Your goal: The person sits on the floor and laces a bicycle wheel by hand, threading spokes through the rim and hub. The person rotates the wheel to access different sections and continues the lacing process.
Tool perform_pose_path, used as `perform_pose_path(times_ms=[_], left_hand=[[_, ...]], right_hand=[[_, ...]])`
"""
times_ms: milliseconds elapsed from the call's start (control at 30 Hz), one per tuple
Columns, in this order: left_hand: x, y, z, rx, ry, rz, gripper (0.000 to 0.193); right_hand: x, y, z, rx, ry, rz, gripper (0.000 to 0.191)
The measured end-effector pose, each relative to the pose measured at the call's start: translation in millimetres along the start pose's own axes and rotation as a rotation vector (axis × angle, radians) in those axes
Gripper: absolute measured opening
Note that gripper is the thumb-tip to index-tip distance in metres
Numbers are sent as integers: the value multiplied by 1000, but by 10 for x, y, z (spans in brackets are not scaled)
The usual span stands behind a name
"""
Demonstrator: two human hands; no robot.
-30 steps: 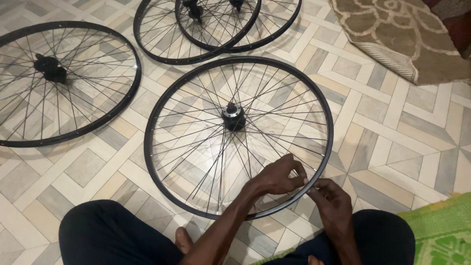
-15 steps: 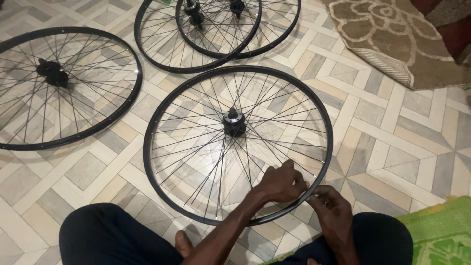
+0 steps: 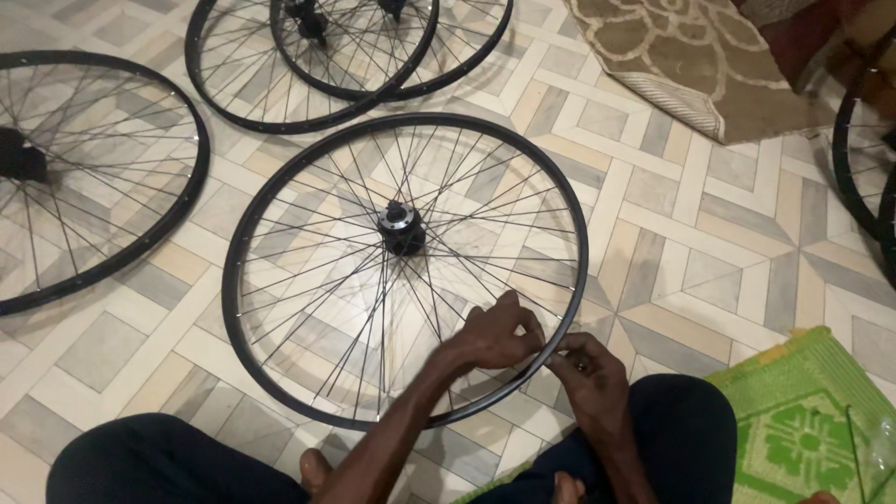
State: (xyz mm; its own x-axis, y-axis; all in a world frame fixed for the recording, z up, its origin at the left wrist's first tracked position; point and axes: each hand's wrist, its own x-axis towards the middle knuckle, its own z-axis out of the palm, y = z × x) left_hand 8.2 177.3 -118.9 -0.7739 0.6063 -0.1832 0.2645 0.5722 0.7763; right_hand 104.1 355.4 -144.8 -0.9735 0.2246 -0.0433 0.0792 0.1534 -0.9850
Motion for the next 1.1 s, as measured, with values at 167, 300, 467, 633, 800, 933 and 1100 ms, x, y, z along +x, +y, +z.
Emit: perform_pose_path(times_ms=[167,300,467,633,800,933,1100], left_hand=[[6,31,-14,39,55,1,39],[-67,185,-19,30,116,-48,40],[-134,345,-9,88,157,-151,45],[-111,326,-114,42,79,-16,38],[-153,430,37,159,219,-151,46],[-142,353,-69,24,142,-26,41],[-120,478,-12,172,171,-114,40]], right_hand=[[-11,7,-7,21,-15,16,15],[-7,11,22,28,19,-30,14],[-1,-31,39,70,-17,-49,15],[-3,-79,40,8,24,43,16],[-7,-49,50,7,31,-70,14],[-27,-21,28,-40,46,-77,16],[26,26,42,58,40,-45,15]])
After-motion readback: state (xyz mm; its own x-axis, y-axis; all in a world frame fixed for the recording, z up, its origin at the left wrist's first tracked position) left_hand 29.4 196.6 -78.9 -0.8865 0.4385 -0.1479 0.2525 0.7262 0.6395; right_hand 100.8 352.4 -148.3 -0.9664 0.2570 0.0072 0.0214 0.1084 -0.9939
